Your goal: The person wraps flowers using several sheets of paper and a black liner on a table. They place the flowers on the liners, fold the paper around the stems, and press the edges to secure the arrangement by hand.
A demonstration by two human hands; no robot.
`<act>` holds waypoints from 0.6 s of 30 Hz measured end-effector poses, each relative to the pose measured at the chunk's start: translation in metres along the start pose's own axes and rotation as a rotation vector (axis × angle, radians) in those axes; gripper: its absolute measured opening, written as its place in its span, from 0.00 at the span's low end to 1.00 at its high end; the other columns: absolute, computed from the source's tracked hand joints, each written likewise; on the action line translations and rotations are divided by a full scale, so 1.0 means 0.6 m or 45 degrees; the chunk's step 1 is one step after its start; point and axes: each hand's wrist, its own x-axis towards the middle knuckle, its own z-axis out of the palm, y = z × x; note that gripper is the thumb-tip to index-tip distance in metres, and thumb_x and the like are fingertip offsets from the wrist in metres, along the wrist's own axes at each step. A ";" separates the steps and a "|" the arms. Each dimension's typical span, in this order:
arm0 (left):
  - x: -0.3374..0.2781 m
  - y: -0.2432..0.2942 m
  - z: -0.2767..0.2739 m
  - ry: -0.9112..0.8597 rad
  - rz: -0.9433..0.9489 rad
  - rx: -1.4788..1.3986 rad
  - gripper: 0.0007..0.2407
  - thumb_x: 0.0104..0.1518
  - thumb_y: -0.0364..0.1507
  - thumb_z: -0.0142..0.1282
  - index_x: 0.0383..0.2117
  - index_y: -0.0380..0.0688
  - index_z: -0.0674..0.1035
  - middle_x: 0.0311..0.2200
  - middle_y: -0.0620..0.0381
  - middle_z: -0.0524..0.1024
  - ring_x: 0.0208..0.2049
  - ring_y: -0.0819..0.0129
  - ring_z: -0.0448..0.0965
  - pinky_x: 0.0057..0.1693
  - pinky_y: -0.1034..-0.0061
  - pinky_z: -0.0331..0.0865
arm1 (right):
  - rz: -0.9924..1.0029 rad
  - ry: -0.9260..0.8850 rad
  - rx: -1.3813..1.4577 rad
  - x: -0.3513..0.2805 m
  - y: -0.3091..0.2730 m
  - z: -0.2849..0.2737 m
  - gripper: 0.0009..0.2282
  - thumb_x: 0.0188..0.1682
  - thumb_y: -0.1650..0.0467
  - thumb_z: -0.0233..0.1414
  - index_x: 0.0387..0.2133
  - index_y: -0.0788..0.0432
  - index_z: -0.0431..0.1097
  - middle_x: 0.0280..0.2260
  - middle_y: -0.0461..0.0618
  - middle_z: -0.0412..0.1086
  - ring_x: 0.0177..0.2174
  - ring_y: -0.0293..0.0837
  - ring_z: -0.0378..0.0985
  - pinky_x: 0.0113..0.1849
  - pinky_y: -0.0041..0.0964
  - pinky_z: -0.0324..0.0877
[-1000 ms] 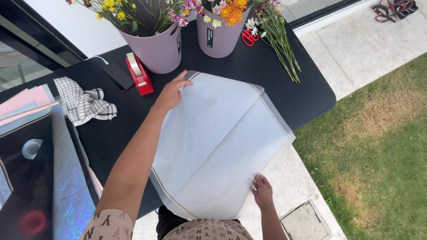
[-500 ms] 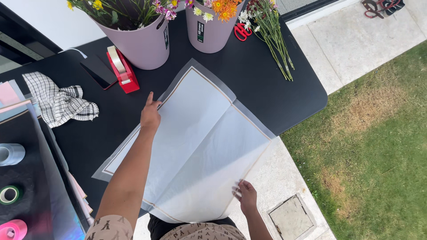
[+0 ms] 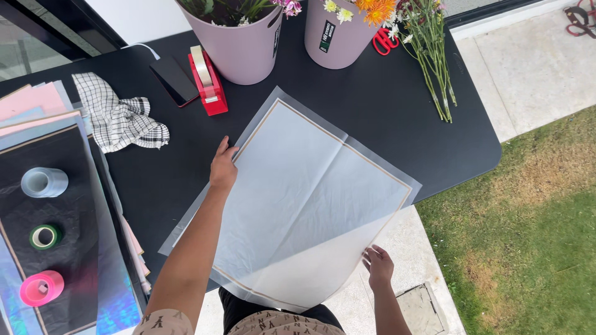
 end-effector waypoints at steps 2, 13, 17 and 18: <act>-0.009 -0.005 -0.004 0.000 0.029 0.071 0.18 0.49 0.10 0.42 0.43 0.42 0.75 0.63 0.59 0.52 0.59 0.63 0.60 0.51 0.69 0.68 | -0.044 0.071 -0.104 0.034 0.006 0.003 0.12 0.45 0.77 0.50 0.43 0.63 0.65 0.37 0.55 0.70 0.36 0.47 0.73 0.38 0.39 0.70; -0.071 0.014 -0.011 0.068 0.215 0.862 0.14 0.59 0.35 0.43 0.50 0.53 0.72 0.64 0.64 0.49 0.65 0.67 0.47 0.64 0.68 0.51 | -1.508 -0.127 -1.297 -0.138 -0.080 0.170 0.23 0.48 0.63 0.47 0.55 0.56 0.51 0.53 0.59 0.49 0.55 0.59 0.51 0.53 0.54 0.55; -0.124 0.041 -0.020 0.026 0.298 0.780 0.23 0.56 0.43 0.45 0.57 0.50 0.64 0.65 0.62 0.46 0.65 0.62 0.44 0.66 0.61 0.44 | -1.183 -0.480 -1.990 -0.166 -0.093 0.216 0.30 0.46 0.48 0.37 0.61 0.39 0.40 0.63 0.45 0.32 0.61 0.58 0.30 0.57 0.64 0.35; -0.138 0.042 -0.018 0.004 0.392 0.736 0.25 0.54 0.44 0.46 0.58 0.52 0.62 0.65 0.62 0.46 0.65 0.61 0.44 0.66 0.58 0.44 | -1.067 -0.528 -2.074 -0.165 -0.093 0.223 0.31 0.46 0.46 0.35 0.61 0.35 0.37 0.64 0.43 0.29 0.62 0.58 0.28 0.57 0.65 0.34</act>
